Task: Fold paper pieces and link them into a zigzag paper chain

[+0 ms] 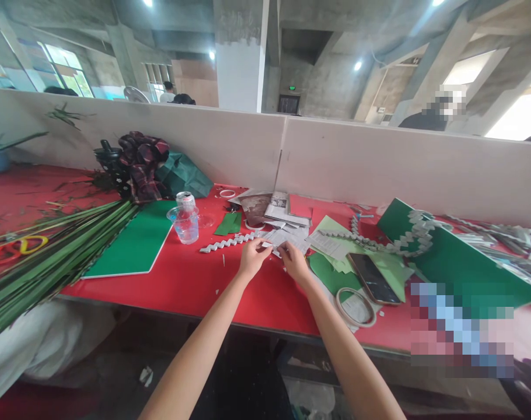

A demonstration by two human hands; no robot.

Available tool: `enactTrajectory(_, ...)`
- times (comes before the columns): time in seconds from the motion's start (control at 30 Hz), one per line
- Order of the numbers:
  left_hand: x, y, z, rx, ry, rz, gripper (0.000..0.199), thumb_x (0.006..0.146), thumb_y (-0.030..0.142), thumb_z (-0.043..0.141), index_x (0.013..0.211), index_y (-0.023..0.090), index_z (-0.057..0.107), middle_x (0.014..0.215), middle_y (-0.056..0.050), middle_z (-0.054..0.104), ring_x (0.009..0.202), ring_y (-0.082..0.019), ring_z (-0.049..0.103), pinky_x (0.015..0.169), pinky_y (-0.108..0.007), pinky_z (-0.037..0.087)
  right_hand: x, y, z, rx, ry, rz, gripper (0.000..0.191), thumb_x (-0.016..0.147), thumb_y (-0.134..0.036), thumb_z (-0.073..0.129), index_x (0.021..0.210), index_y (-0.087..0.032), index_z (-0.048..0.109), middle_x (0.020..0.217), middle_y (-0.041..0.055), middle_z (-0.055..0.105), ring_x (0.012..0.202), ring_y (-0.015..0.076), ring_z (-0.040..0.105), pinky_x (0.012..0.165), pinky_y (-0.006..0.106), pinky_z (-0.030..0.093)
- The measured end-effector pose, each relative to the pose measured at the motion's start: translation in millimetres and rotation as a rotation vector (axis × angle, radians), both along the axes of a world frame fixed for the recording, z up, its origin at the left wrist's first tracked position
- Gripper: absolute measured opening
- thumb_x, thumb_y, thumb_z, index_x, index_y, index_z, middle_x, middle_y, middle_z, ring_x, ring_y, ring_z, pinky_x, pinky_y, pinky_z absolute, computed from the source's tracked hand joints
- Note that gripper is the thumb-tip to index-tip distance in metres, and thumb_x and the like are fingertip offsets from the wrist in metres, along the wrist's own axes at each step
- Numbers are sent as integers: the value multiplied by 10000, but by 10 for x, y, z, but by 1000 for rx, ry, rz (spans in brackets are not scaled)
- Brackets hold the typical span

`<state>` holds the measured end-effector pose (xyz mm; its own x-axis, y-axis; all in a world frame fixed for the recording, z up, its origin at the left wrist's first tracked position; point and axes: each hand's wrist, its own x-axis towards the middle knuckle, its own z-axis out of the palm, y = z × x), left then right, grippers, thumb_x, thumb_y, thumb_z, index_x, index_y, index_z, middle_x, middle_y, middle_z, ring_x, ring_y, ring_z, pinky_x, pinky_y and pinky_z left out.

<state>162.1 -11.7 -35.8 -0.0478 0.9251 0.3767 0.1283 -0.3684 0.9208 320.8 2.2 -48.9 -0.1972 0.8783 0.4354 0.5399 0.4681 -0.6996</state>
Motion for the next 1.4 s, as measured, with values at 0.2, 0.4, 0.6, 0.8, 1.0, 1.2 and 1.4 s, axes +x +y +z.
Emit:
enactTrajectory(0.2, -9, 42, -46, -47, -23, -69, 231, 739, 308, 671, 906, 149, 678, 836, -68, 725, 782, -216, 686, 716, -292, 526, 15, 17, -28, -15, 36, -24, 217, 880, -381, 430, 752, -209, 472, 596, -17, 525, 558, 146, 480, 559, 242, 333)
enactTrajectory(0.4, -10, 65, -74, -54, -22, -68, 230, 729, 310, 689, 892, 147, 690, 857, -82, 730, 818, -234, 689, 755, -316, 530, -1, 12, -1, -20, 88, -27, 245, 860, -411, 458, 721, -209, 464, 587, -19, 505, 544, 139, 450, 546, 245, 335)
enactTrajectory(0.6, -19, 57, -72, -50, -17, -39, 187, 738, 249, 654, 886, 141, 692, 834, -79, 728, 810, -230, 688, 730, -295, 517, -4, -58, 54, -63, 171, 92, 279, 874, -444, 483, 743, -198, 489, 578, -29, 499, 540, 130, 474, 547, 241, 373)
enactTrajectory(0.8, -22, 113, -165, -56, -39, -140, 228, 781, 252, 594, 945, 125, 691, 714, -51, 697, 710, -197, 661, 684, -288, 509, -14, -121, 107, -130, 229, 265, 262, 887, -426, 495, 859, -177, 570, 671, -9, 557, 548, 118, 521, 558, 237, 412)
enactTrajectory(1.0, 26, 99, -175, -75, -43, -287, 265, 793, 177, 534, 1002, 141, 692, 872, -64, 716, 817, -197, 654, 783, -314, 517, 2, -46, 21, -85, 201, 208, 196, 871, -362, 518, 854, -182, 595, 699, 5, 603, 563, 123, 532, 566, 238, 422)
enactTrajectory(1.2, 58, 41, -106, -86, -100, -392, 269, 838, 263, 555, 1037, 138, 687, 978, -89, 710, 920, -229, 655, 869, -361, 512, 29, -14, -4, -30, 141, 156, 182, 869, -326, 506, 860, -189, 626, 724, 14, 632, 601, 132, 546, 586, 240, 425)
enactTrajectory(1.4, 41, 143, -219, -178, -203, -318, 317, 870, 341, 541, 1059, 124, 675, 955, -115, 718, 862, -245, 685, 881, -438, 525, 22, 4, -3, -11, 185, 140, 178, 877, -347, 500, 880, -189, 582, 783, 19, 629, 611, 131, 563, 590, 241, 442)
